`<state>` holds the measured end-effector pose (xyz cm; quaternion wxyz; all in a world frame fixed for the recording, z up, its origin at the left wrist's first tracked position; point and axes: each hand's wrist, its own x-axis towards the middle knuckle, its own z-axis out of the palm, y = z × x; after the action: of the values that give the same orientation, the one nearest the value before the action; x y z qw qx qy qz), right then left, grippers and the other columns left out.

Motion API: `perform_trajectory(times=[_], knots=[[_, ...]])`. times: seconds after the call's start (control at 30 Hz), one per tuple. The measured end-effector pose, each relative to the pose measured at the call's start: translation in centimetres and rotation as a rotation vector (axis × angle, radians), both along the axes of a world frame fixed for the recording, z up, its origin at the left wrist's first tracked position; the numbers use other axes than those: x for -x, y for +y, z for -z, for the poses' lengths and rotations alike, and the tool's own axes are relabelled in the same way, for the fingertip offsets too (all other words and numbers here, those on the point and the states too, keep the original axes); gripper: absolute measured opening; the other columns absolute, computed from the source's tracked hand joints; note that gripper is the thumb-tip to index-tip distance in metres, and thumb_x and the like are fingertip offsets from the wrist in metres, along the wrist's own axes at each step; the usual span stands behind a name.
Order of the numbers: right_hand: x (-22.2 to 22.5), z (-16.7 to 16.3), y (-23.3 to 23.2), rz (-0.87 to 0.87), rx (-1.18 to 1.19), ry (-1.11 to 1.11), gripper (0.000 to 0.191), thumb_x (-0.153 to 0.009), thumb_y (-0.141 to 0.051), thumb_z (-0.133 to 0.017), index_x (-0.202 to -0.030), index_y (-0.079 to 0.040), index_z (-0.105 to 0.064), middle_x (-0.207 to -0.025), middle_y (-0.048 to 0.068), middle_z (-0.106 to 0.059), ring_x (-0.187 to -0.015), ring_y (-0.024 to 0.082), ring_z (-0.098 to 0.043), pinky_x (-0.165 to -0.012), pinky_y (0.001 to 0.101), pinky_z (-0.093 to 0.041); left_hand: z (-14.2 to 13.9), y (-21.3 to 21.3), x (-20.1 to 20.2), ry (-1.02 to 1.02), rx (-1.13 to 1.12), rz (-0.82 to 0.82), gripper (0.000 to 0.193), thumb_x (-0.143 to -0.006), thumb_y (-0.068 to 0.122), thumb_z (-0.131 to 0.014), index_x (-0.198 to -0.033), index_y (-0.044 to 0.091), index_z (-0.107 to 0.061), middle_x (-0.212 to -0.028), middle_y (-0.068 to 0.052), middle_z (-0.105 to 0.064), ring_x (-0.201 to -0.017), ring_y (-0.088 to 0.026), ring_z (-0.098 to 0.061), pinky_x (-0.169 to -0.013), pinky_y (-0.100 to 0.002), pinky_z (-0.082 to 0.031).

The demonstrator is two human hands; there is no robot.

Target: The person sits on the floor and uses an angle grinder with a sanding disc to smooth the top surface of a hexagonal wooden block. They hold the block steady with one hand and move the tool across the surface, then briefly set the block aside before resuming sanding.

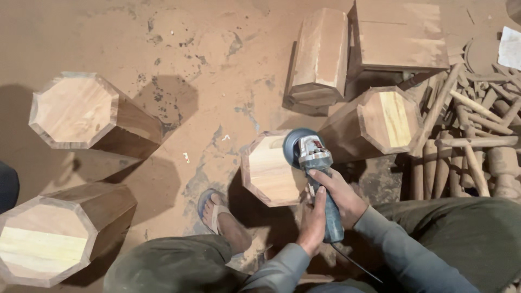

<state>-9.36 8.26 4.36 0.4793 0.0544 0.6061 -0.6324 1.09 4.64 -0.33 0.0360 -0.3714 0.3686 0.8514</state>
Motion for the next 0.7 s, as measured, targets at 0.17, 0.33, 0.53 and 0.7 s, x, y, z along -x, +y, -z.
perform_trajectory(times=[0.17,0.33,0.53,0.7], knots=[[-1.5,0.5,3.5,-0.003,-0.073,0.088,0.031,-0.096,-0.027,-0.064,-0.105,0.002,-0.063,-0.081,0.009,-0.068,-0.068,0.016,-0.066,-0.061,0.0318,-0.055,-0.4,2.0,-1.6,-0.064,-0.052,0.123,0.067,-0.099,0.056,-0.05,-0.142,0.004,-0.051,-0.126,-0.012,-0.066,-0.107,-0.017,-0.065,-0.091,-0.034,-0.054],[-4.5,1.3,5.7,0.008,-0.103,0.081,0.029,-0.094,-0.027,-0.064,-0.106,0.0,-0.063,-0.081,0.009,-0.068,-0.067,0.017,-0.066,-0.061,0.0326,-0.056,0.2,4.2,-5.1,0.042,0.028,0.099,0.065,-0.1,0.053,-0.05,-0.136,-0.001,-0.059,-0.117,-0.011,-0.071,-0.104,-0.019,-0.067,-0.09,-0.034,-0.053],[-8.5,2.1,1.9,-0.191,-0.079,0.177,0.032,-0.093,-0.027,-0.07,-0.11,-0.001,-0.062,-0.085,0.006,-0.064,-0.07,0.013,-0.06,-0.062,0.0316,-0.052,2.6,3.2,-10.2,-0.141,-0.115,-0.105,0.064,-0.101,0.059,-0.047,-0.127,0.003,-0.064,-0.105,-0.006,-0.073,-0.094,-0.017,-0.071,-0.081,-0.031,-0.056],[-11.1,2.6,-2.0,-0.39,-0.003,0.404,0.043,-0.089,-0.029,-0.071,-0.122,-0.002,-0.062,-0.103,0.004,-0.07,-0.092,0.012,-0.061,-0.082,0.0309,-0.053,4.4,1.5,-13.4,-0.123,-0.146,-0.287,0.068,-0.099,0.062,-0.043,-0.117,-0.001,-0.061,-0.085,-0.014,-0.066,-0.068,-0.025,-0.066,-0.058,-0.039,-0.055]])
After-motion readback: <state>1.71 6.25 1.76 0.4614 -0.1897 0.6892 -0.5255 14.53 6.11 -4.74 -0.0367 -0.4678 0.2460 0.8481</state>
